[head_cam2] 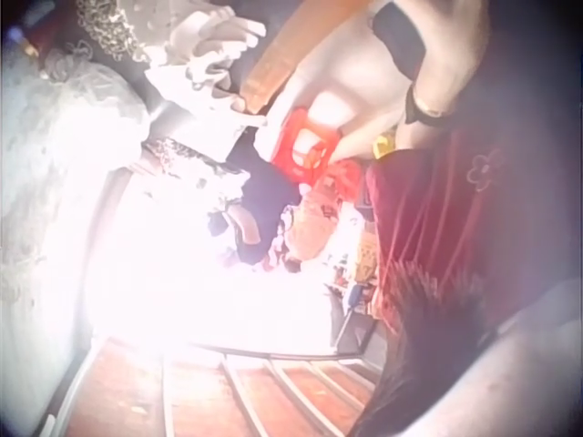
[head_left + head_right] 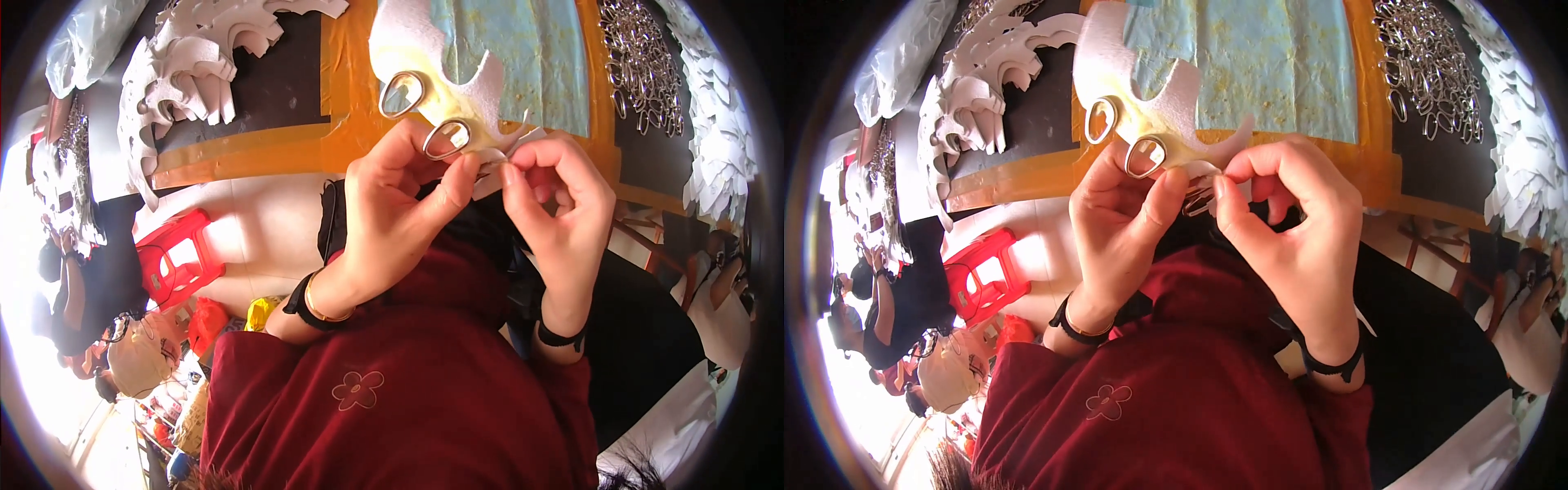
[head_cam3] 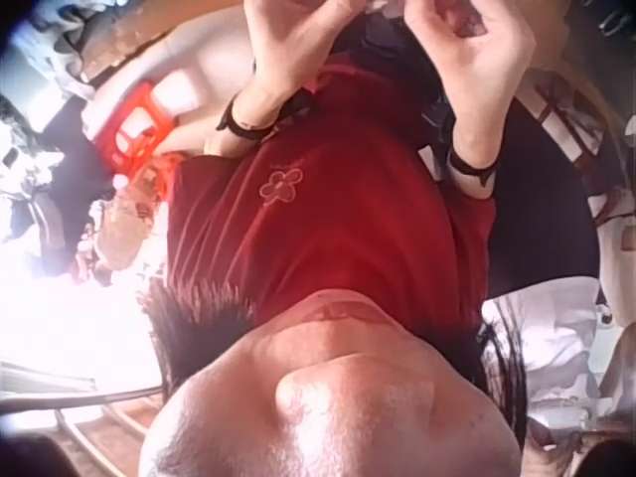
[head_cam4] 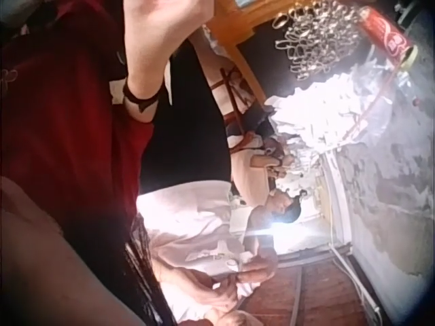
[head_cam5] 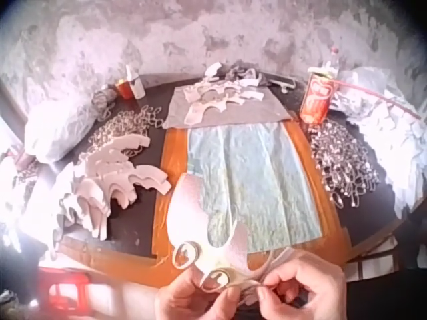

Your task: The recorder is assembling metal rings and buckles onto white leather shoe upper components at a workshop table.

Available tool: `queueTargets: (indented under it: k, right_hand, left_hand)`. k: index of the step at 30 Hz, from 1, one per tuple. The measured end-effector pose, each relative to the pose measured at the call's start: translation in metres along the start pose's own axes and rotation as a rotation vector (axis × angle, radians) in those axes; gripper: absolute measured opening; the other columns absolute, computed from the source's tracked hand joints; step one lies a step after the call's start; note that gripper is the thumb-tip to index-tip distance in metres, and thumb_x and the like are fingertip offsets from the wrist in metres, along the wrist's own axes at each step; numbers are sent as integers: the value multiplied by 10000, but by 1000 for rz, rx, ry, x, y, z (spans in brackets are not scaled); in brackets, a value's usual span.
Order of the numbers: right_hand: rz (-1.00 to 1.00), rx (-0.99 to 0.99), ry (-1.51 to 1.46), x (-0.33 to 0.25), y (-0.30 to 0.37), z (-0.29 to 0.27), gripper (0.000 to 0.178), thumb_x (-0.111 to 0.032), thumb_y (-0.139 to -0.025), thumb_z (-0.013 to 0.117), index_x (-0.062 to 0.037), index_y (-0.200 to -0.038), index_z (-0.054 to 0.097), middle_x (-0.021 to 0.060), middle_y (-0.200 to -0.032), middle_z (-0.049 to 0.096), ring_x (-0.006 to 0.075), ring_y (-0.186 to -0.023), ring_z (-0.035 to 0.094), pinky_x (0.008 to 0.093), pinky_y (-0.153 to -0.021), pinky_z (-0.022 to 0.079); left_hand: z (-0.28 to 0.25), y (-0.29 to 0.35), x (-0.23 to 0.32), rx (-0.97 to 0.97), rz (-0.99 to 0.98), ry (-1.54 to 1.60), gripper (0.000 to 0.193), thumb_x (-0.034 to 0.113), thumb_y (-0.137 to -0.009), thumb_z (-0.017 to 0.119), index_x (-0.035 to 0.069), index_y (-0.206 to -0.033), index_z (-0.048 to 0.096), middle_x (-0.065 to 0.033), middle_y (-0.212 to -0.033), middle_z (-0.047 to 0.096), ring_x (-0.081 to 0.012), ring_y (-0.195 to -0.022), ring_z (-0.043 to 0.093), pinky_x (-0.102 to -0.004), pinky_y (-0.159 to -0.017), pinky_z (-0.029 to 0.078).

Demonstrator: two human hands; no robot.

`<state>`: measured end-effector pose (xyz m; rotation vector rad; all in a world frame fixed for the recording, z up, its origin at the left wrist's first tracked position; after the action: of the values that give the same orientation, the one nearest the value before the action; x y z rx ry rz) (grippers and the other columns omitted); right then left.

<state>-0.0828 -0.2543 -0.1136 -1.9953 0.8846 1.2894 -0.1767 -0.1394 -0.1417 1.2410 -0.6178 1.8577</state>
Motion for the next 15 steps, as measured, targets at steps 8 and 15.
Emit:
queueTargets:
  k: [8,15]
  right_hand:
    - [-76,84,23,3,5,11,115,7,-721,693,-36,-766,597,2,-682,538,54,-530,468,200,-412,336]
    - [61,-22,39,2,8,3,134,43,-693,669,-31,-719,560,16,-695,542,77,-584,537,205,-479,378]
  left_hand:
    - [-1,3,-4,80,110,-239,117,1,-804,659,-30,-807,546,-23,-746,604,-36,-719,557,-192,-642,485]
    - [-11,6,2,4,56,-462,135,11,-777,679,-22,-781,548,-26,-724,591,-18,-681,525,-181,-578,452]
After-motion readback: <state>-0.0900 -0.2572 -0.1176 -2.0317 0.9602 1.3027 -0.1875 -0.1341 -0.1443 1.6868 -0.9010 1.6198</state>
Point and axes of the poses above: each hand's wrist, its own y-axis away from the middle knuckle, its own z-axis out of the palm, x = y × z, the point moved 1 cm from there along -y, towards the middle knuckle
